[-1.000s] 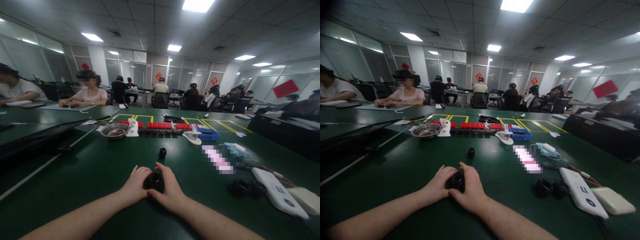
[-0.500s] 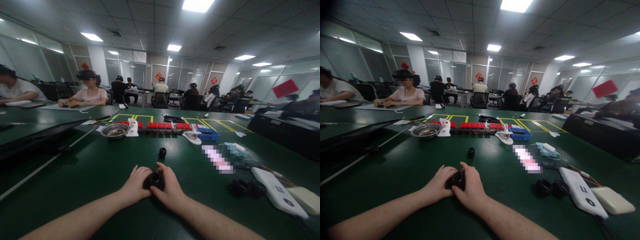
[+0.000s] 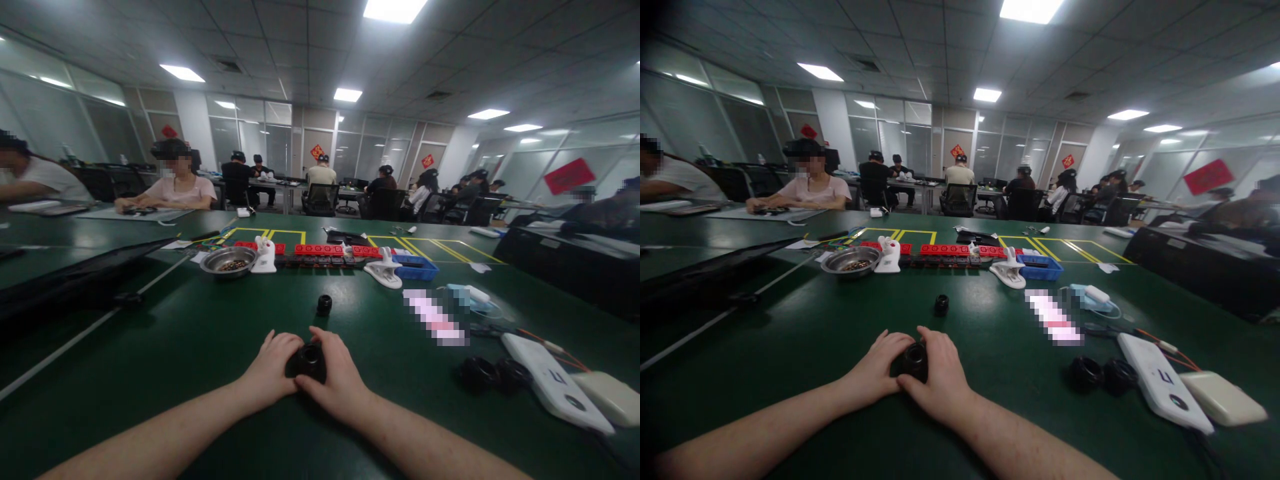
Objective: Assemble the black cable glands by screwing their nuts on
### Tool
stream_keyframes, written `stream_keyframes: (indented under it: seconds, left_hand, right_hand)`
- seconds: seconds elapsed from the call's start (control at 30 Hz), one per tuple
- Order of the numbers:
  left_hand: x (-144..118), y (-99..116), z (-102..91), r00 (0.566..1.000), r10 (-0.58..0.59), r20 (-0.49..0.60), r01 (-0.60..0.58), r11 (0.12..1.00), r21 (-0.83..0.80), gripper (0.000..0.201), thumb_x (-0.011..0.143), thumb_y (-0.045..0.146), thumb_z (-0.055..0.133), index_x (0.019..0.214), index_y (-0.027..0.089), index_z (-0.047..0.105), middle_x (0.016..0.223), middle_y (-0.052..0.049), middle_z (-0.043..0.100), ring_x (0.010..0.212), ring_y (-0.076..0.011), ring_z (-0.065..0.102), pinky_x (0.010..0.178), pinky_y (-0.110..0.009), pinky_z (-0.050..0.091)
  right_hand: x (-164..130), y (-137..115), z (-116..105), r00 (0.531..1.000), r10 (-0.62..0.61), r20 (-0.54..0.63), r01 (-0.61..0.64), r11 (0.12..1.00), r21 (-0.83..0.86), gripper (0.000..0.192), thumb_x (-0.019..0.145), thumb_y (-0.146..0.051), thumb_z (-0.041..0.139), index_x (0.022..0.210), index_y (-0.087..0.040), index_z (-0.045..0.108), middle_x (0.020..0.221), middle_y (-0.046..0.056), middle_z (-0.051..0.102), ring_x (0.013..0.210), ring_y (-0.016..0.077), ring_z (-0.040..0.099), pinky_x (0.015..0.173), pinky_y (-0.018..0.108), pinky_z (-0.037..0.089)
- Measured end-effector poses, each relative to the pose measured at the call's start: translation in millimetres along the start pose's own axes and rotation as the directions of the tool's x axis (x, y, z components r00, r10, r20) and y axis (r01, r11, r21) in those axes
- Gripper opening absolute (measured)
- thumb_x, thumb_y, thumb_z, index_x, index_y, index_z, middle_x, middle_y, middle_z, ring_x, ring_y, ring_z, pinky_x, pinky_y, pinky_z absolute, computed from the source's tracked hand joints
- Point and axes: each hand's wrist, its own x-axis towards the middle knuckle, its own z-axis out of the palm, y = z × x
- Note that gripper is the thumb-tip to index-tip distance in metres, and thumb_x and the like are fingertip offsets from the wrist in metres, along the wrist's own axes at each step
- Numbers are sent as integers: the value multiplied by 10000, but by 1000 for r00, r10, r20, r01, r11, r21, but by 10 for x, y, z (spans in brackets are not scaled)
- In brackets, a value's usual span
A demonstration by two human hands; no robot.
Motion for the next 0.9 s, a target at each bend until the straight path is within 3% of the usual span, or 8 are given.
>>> stream_keyframes:
  seconds: [0.1,0.23,0.43,0.53,0.63,0.8,0.9]
  left_hand:
    - [3,-6,6,1000,15,-17,-15,1000,-3,422,614,303,616,1014,235,501,1070,-38,524,1056,-235,442,1002,-518,125]
    - [8,-23,15,1000,20,1,-20,1000,1,441,598,366,639,993,225,503,1078,-48,521,1062,-253,438,994,-532,131]
    - [-9,-33,26,999,32,-37,-32,999,-3,587,553,418,676,1057,235,435,1120,-49,500,1097,-258,415,998,-526,133]
    - [-22,-30,12,999,42,-12,-42,999,11,731,505,495,689,1130,246,403,1175,-57,468,1135,-273,379,1000,-530,118]
    - [-31,-22,-20,999,36,25,-37,999,12,778,519,558,654,1182,261,377,1214,-58,441,1164,-283,347,1002,-539,97]
    - [-44,2,-74,996,13,83,-13,1000,-3,732,577,601,591,1195,268,382,1239,-60,422,1182,-276,330,1005,-540,95]
    - [-52,14,-87,996,15,86,-16,1000,4,670,590,595,587,1160,283,425,1222,-48,434,1174,-273,343,1003,-547,97]
  right_hand:
    - [3,22,18,999,46,1,-46,999,4,637,618,-230,645,1184,-197,356,1034,65,497,968,220,472,890,396,351]
    - [12,41,44,995,97,39,-98,995,31,799,545,-241,711,1234,-193,308,1034,63,500,981,227,473,886,386,359]
    - [11,16,-43,977,121,176,-150,976,158,828,553,-150,692,1256,-219,260,1035,44,506,986,205,496,881,357,375]
    - [-63,26,-207,965,122,234,-157,978,136,838,539,-124,690,1256,-226,268,1023,40,508,972,209,507,878,363,378]
    - [-253,71,-444,962,171,212,-191,978,79,835,534,-113,676,1259,-233,278,1026,43,505,970,209,505,898,372,361]
    - [-808,205,-870,930,328,168,-342,937,66,799,605,-137,566,1297,-240,182,1086,58,506,1017,216,498,935,407,328]
    - [-1179,350,-1083,900,431,61,-435,897,74,776,636,-199,516,1309,-202,128,1089,82,520,1028,219,507,941,395,331]
